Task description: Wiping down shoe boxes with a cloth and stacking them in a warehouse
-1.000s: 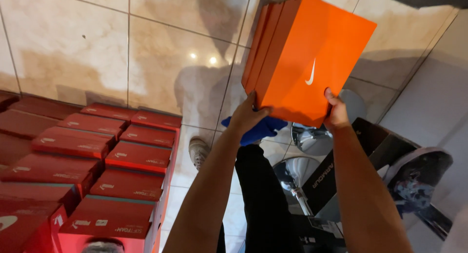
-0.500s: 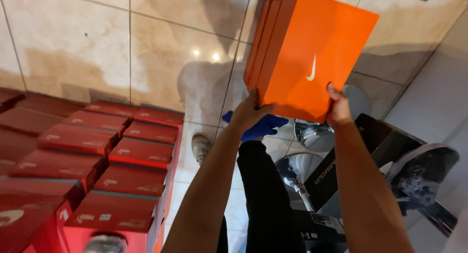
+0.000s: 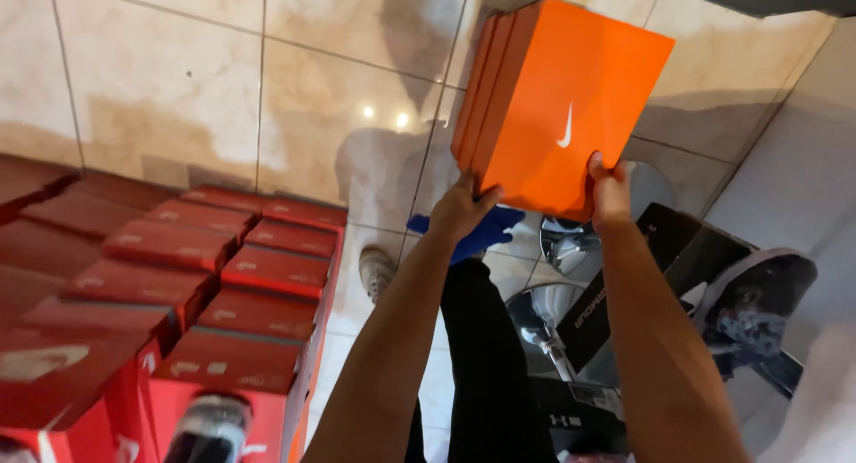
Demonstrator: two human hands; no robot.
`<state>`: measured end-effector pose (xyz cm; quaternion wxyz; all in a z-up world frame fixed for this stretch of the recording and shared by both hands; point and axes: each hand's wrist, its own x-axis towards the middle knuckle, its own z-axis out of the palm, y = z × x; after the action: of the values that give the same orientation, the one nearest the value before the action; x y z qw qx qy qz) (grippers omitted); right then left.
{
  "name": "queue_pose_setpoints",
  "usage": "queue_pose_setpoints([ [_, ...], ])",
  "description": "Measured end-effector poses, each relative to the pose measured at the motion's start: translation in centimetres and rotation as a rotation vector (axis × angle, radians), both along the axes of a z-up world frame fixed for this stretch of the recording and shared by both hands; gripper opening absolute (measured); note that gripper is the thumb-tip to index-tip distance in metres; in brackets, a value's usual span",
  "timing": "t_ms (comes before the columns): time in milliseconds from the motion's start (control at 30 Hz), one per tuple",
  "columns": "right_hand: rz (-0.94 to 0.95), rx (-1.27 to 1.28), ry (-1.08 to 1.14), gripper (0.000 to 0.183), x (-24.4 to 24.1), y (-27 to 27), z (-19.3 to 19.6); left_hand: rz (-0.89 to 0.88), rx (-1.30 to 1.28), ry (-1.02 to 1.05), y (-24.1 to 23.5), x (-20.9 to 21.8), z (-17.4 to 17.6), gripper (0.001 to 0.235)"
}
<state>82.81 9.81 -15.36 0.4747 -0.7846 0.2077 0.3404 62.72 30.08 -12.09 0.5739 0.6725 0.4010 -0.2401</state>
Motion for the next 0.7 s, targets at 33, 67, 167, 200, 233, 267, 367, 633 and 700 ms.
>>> queue_pose_setpoints([
  [33,0.001,0.037,-0.036,0.066,-0.1,0.4,0.6,0.045,0.072,-0.004,0.2,-0.4,0.8,0.090],
  [67,-0.001,0.070,-0.078,0.070,0.0,0.3,1.5,0.086,0.139,-0.013,0.1,-0.5,1.9,0.086],
  [167,-1.240,1.253,0.269,0.028,-1.6,-4.0,-1.5,0.495,-0.178,-0.128,-0.3,-4.6,1.2,0.054],
  [200,-1.227,1.270,0.260,0.028,-4.7,-4.7,-0.9,0.493,-0.176,-0.148,-0.5,-5.9,3.7,0.054],
  [233,-0.759,1.118,0.104,0.026,-7.9,-5.4,-0.2,0.591,-0.210,-0.052,-0.6,-7.4,6.6,0.069],
  [267,-0.302,0.939,-0.050,0.026,-10.8,-5.4,0.3,0.690,-0.237,0.039,-0.3,-8.7,9.4,0.085],
  [367,0.647,-0.244,-0.848,0.068,-23.8,-2.4,11.4,1.187,-0.532,-0.073,-3.4,-16.0,10.3,0.026],
  [633,0.616,0.555,0.226,0.084,-31.1,3.3,43.6,1.336,-0.755,-0.224,-3.5,-21.0,40.4,0.045],
  [700,0.616,0.544,0.212,0.069,-30.6,4.1,46.7,1.286,-0.674,-0.289,-3.0,-23.0,43.1,0.034],
])
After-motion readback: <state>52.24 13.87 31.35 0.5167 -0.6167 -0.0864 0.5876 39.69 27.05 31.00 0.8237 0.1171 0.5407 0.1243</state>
